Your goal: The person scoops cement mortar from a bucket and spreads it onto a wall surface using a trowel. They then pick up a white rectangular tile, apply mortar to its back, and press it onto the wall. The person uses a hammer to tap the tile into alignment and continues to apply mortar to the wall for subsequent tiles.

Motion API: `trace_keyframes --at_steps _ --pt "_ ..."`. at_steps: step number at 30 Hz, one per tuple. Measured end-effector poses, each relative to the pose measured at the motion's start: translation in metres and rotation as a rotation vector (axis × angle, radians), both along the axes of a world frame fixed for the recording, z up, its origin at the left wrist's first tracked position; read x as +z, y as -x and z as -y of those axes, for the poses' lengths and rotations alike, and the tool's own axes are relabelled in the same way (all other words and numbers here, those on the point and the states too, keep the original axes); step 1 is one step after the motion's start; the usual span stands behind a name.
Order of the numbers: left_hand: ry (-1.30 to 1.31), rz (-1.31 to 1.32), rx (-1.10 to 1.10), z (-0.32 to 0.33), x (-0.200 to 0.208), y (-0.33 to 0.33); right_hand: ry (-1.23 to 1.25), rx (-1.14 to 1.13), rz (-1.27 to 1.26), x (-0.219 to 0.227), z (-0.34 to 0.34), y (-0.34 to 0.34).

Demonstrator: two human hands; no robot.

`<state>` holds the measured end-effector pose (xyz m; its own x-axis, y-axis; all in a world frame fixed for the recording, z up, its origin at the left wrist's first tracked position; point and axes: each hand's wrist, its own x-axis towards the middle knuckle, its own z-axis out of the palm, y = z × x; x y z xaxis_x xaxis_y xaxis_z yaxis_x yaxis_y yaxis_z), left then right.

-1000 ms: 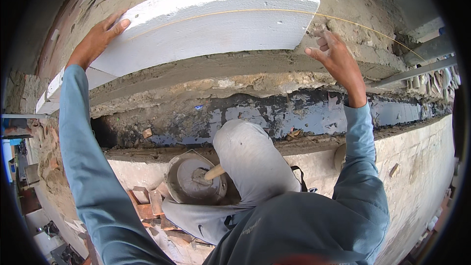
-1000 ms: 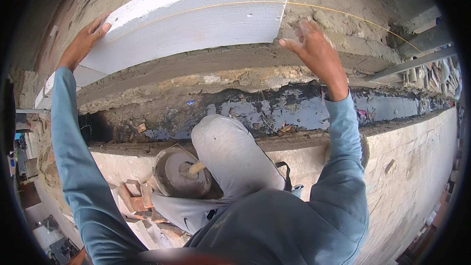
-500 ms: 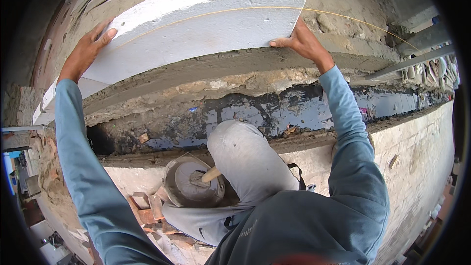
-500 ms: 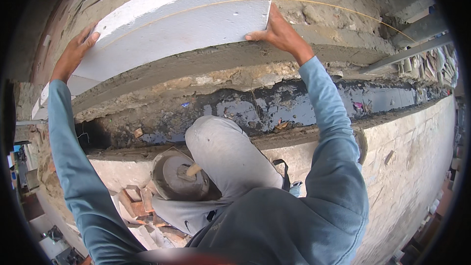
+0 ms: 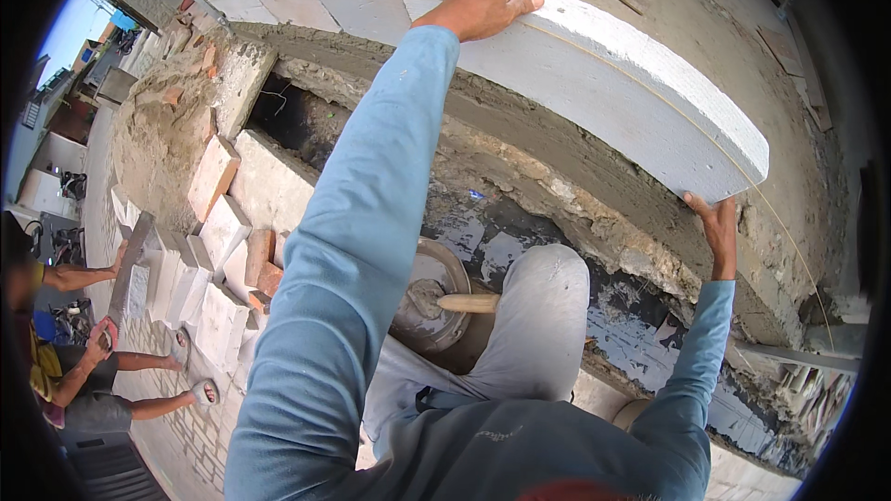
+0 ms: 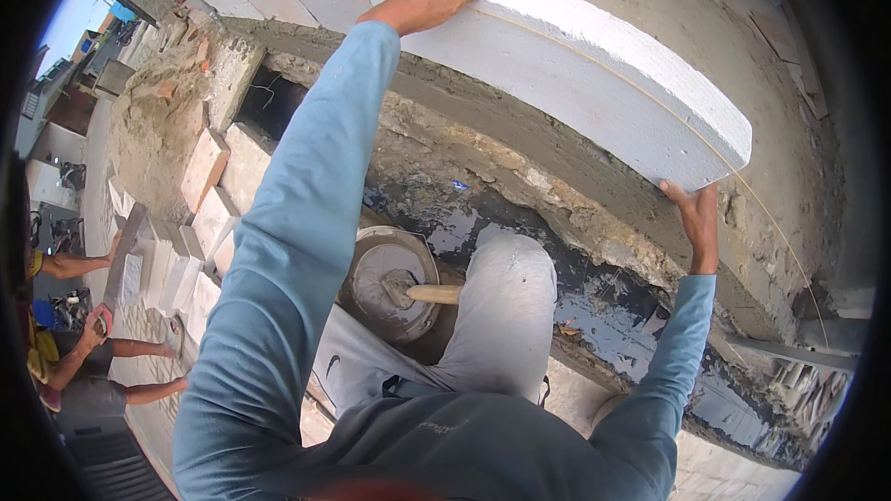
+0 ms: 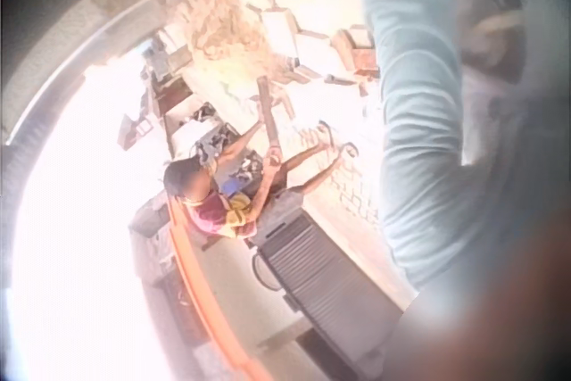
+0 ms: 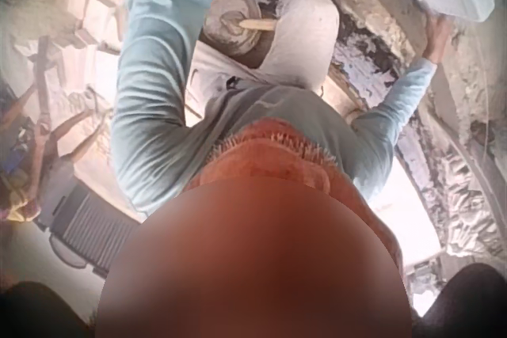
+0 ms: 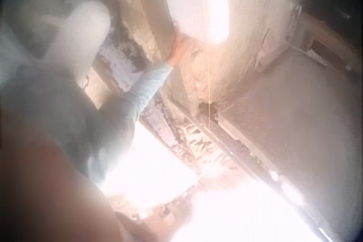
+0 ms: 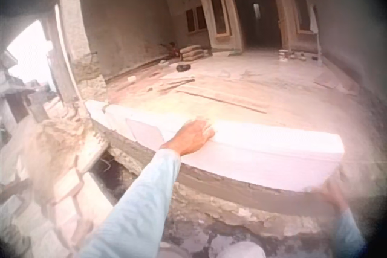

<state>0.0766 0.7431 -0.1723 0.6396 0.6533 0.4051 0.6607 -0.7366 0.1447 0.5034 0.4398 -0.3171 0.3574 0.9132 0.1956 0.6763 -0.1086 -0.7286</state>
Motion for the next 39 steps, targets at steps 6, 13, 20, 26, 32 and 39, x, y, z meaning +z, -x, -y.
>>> trace_keyframes --at_steps 6,13,20,26,32,39 --pt "-0.017 0.038 0.017 -0.011 -0.011 0.006 -0.026 -0.001 0.031 0.005 -0.009 0.006" --pt "0.052 0.445 0.047 0.040 -0.010 0.057 -0.033 0.005 0.132 0.010 -0.003 0.001" --pt "-0.028 0.705 0.569 0.286 -0.129 0.258 -0.007 0.008 0.084 0.020 0.022 0.019" --pt "0.190 0.769 1.584 0.575 -0.272 0.400 0.297 -0.103 0.523 0.008 0.067 -0.014" --pt "0.617 0.213 2.202 0.731 -0.392 0.478 0.580 0.067 0.343 -0.001 0.078 0.036" --pt "0.779 0.030 2.439 0.740 -0.452 0.454 0.350 0.104 0.451 0.089 0.043 0.175"
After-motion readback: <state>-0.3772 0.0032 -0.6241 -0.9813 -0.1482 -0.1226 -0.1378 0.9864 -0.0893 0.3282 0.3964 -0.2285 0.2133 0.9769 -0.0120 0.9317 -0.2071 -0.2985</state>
